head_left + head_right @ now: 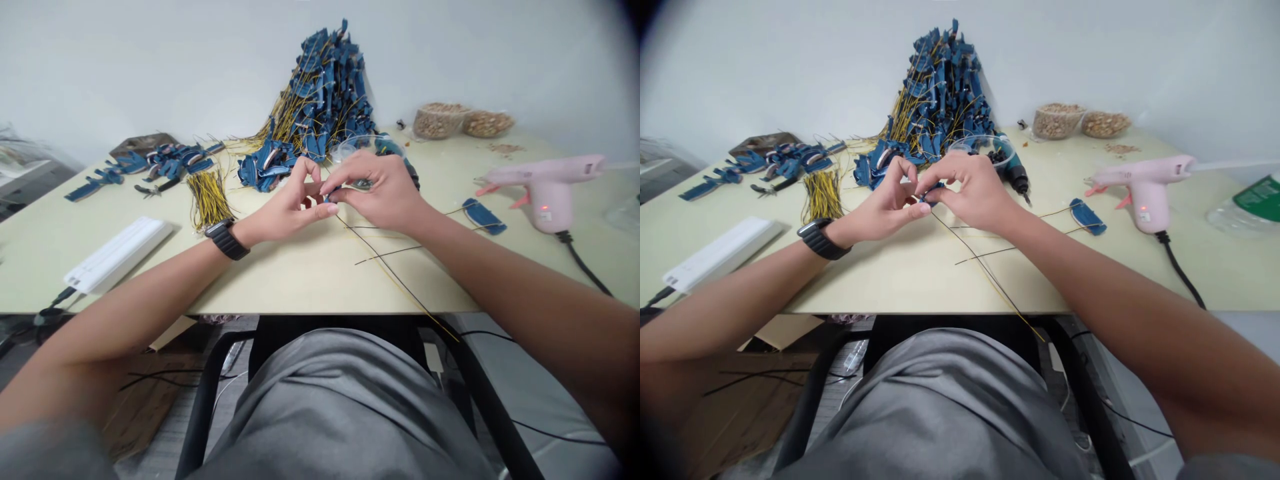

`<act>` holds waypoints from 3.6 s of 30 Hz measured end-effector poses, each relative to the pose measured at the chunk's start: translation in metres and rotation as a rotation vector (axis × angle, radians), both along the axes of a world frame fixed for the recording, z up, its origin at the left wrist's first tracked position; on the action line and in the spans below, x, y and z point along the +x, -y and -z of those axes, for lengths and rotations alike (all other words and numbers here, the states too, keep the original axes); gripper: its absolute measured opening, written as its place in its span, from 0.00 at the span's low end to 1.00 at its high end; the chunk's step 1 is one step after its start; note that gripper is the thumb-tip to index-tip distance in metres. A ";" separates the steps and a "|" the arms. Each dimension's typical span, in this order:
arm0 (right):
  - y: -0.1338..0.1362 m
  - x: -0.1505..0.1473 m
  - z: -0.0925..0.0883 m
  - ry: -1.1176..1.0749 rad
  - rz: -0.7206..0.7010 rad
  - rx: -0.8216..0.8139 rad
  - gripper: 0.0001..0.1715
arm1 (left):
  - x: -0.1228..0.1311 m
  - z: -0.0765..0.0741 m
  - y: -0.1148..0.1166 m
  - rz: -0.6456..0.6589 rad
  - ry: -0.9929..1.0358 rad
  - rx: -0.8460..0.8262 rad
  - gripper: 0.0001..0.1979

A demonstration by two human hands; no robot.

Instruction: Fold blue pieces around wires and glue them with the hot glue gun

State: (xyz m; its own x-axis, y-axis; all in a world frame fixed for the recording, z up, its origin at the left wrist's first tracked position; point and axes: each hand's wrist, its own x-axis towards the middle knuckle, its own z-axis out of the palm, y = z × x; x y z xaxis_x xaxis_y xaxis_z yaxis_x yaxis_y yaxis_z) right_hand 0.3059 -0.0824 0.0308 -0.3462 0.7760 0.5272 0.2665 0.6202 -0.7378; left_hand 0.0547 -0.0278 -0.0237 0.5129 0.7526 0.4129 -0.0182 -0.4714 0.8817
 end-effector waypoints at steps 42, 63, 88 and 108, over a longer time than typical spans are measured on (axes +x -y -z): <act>-0.010 -0.012 0.000 -0.135 0.080 -0.201 0.12 | 0.008 -0.016 0.017 0.290 0.112 -0.665 0.36; -0.022 -0.011 0.009 -0.101 0.093 -0.060 0.10 | 0.017 -0.028 0.036 0.201 0.310 -0.849 0.20; -0.019 -0.006 0.008 -0.037 0.194 0.021 0.10 | 0.008 -0.018 0.028 0.242 0.310 -0.731 0.18; 0.001 -0.014 0.000 -0.087 0.155 -0.300 0.25 | 0.009 -0.014 0.027 0.236 0.276 -0.630 0.27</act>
State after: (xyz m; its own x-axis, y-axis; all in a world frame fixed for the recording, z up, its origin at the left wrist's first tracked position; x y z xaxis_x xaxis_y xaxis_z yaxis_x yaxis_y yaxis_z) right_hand 0.2915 -0.0833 0.0313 -0.1755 0.9409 0.2896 0.2684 0.3288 -0.9055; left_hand 0.0640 -0.0552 -0.0093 0.6304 0.7726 0.0757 -0.3181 0.1682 0.9330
